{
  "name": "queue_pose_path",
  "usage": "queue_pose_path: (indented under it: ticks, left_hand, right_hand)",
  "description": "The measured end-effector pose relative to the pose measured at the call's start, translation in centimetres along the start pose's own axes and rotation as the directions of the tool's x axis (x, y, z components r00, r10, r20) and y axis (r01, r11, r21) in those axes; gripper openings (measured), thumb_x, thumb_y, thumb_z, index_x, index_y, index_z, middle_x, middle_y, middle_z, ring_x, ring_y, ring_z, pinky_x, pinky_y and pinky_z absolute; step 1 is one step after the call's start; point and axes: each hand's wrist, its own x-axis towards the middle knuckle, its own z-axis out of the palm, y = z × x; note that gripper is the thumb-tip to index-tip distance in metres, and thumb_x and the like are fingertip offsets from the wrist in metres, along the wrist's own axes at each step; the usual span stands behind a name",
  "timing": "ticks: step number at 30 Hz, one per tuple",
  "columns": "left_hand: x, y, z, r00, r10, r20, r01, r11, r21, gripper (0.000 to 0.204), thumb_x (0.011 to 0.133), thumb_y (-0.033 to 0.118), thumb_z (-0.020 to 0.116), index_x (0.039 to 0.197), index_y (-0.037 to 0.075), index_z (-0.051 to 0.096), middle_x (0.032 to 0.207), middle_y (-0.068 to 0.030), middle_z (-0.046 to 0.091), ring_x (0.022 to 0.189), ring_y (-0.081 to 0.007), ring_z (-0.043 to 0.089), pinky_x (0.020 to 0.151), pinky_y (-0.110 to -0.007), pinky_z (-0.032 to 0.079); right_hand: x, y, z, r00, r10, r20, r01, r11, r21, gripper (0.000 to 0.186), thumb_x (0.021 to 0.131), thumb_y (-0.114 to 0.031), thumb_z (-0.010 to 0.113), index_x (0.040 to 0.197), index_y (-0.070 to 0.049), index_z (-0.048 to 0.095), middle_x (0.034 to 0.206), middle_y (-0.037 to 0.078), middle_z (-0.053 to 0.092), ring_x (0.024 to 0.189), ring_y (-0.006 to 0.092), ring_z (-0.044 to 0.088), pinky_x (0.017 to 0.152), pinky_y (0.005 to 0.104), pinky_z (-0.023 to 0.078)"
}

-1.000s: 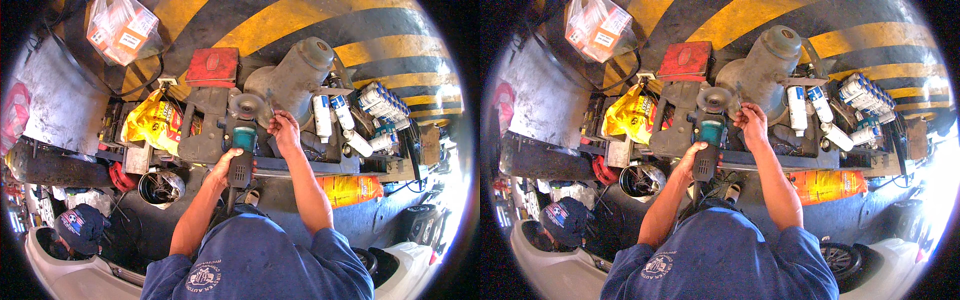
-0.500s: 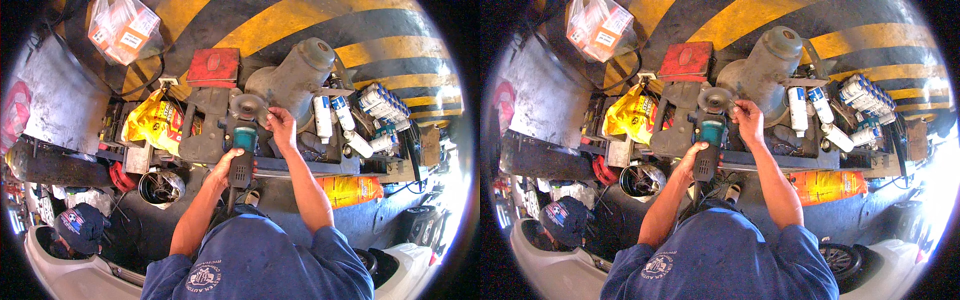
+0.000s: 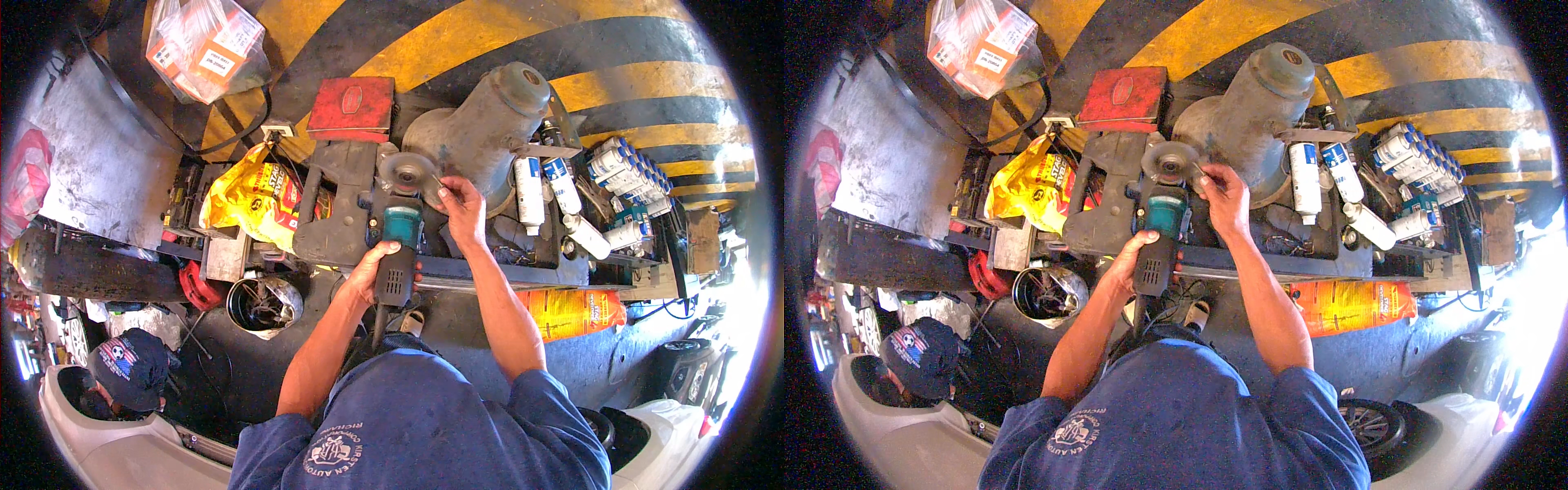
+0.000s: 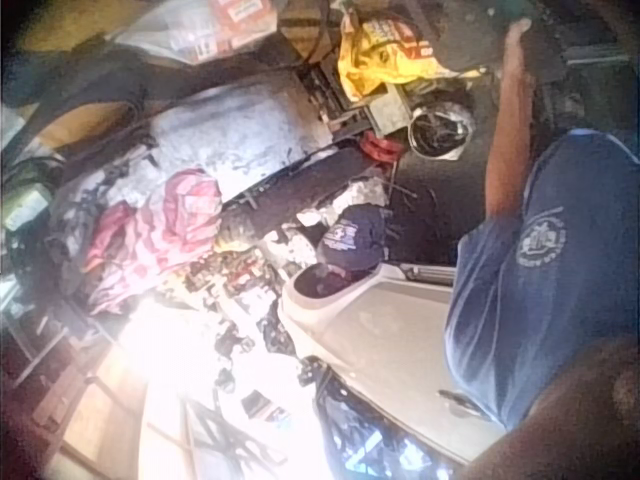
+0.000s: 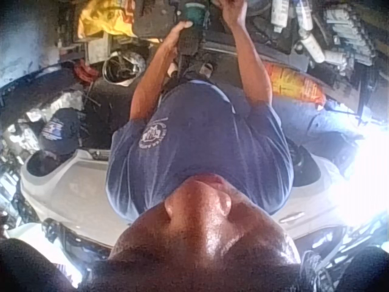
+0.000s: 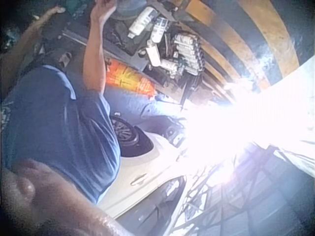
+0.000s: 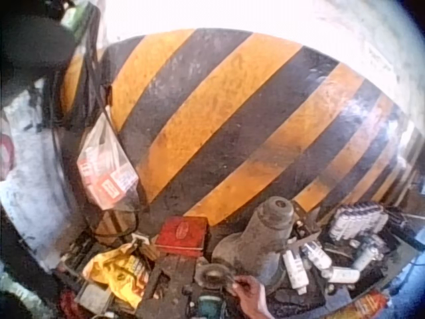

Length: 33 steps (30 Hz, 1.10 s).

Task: Using an angle grinder to smooth or shape a metal component on a workbench.

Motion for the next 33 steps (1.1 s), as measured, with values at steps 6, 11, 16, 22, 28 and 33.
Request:
queue_pose_path:
  ticks: [6, 11, 16, 22, 28, 33]
  left_hand:
    - [0.0, 0.0, 0.0, 1.0, 0.008, -0.024, -0.007, 1.0, 0.017, 0.054, 0.074, 0.038, 0.06, 0.113, 0.002, 0.051, 0.09, -0.0157, 0.062, 0.074, -0.0279, 0.063, 0.066, -0.043, 0.054]
    - [0.2, 0.0, -0.3, 0.999, -0.016, 0.028, 0.016, 1.0, 0.005, 0.056, 0.072, 0.038, 0.062, 0.114, 0.003, 0.05, 0.089, -0.0157, 0.062, 0.073, -0.0278, 0.063, 0.066, -0.043, 0.054]
    - [0.3, -0.1, -0.4, 0.999, -0.001, 0.032, 0.001, 1.0, -0.009, 0.057, 0.072, 0.038, 0.062, 0.115, 0.003, 0.049, 0.089, -0.0152, 0.062, 0.073, -0.0275, 0.063, 0.066, -0.043, 0.054]
    - [0.1, 0.0, -0.1, 1.0, 0.004, 0.026, -0.004, 1.0, -0.005, 0.056, 0.073, 0.039, 0.061, 0.115, 0.003, 0.049, 0.09, -0.0147, 0.062, 0.074, -0.027, 0.063, 0.066, -0.043, 0.054]
    - [0.1, 0.0, -0.2, 1.0, 0.001, 0.015, -0.001, 1.0, 0.008, 0.057, 0.073, 0.04, 0.061, 0.116, 0.004, 0.049, 0.09, -0.0141, 0.061, 0.074, -0.0266, 0.063, 0.066, -0.043, 0.054]
    - [0.2, -0.1, -0.3, 1.0, -0.001, 0.021, 0.001, 1.0, 0.017, 0.058, 0.073, 0.041, 0.061, 0.117, 0.005, 0.049, 0.091, -0.0138, 0.061, 0.075, -0.0261, 0.063, 0.066, -0.042, 0.054]
  right_hand:
    - [-0.6, 0.2, -1.1, 0.995, 0.095, 0.004, -0.095, 0.993, 0.063, 0.017, 0.086, -0.008, 0.058, 0.1, 0.001, 0.059, 0.084, 0.005, 0.058, 0.07, 0.0095, 0.054, 0.06, 0.0257, 0.052]
    - [-0.5, -0.5, -1.0, 0.977, 0.21, 0.029, -0.204, 0.894, 0.399, 0.016, 0.086, -0.008, 0.057, 0.099, 0.001, 0.059, 0.08, 0.004, 0.057, 0.069, 0.0105, 0.054, 0.06, 0.0274, 0.053]
    - [0.2, -1.4, -0.3, 0.965, 0.258, 0.053, -0.249, 0.831, 0.498, 0.014, 0.085, -0.008, 0.057, 0.097, -0.001, 0.06, 0.079, 0.004, 0.056, 0.069, 0.0107, 0.054, 0.061, 0.0279, 0.054]
    - [0.5, -1.5, 0.4, 0.976, 0.216, -0.013, -0.197, 0.915, 0.353, 0.011, 0.086, -0.008, 0.057, 0.095, -0.002, 0.06, 0.078, 0.003, 0.056, 0.067, 0.0096, 0.053, 0.059, 0.0263, 0.054]
    - [0.4, -1.1, 0.7, 0.988, 0.152, -0.03, -0.143, 0.97, 0.196, 0.013, 0.087, -0.01, 0.058, 0.095, -0.001, 0.06, 0.078, 0.003, 0.056, 0.068, 0.0089, 0.053, 0.057, 0.0243, 0.053]
    - [0.5, -0.9, 0.8, 0.989, 0.139, -0.059, -0.133, 0.987, 0.095, 0.014, 0.086, -0.011, 0.058, 0.095, 0.0, 0.06, 0.077, 0.004, 0.058, 0.063, 0.0084, 0.054, 0.055, 0.0238, 0.052]
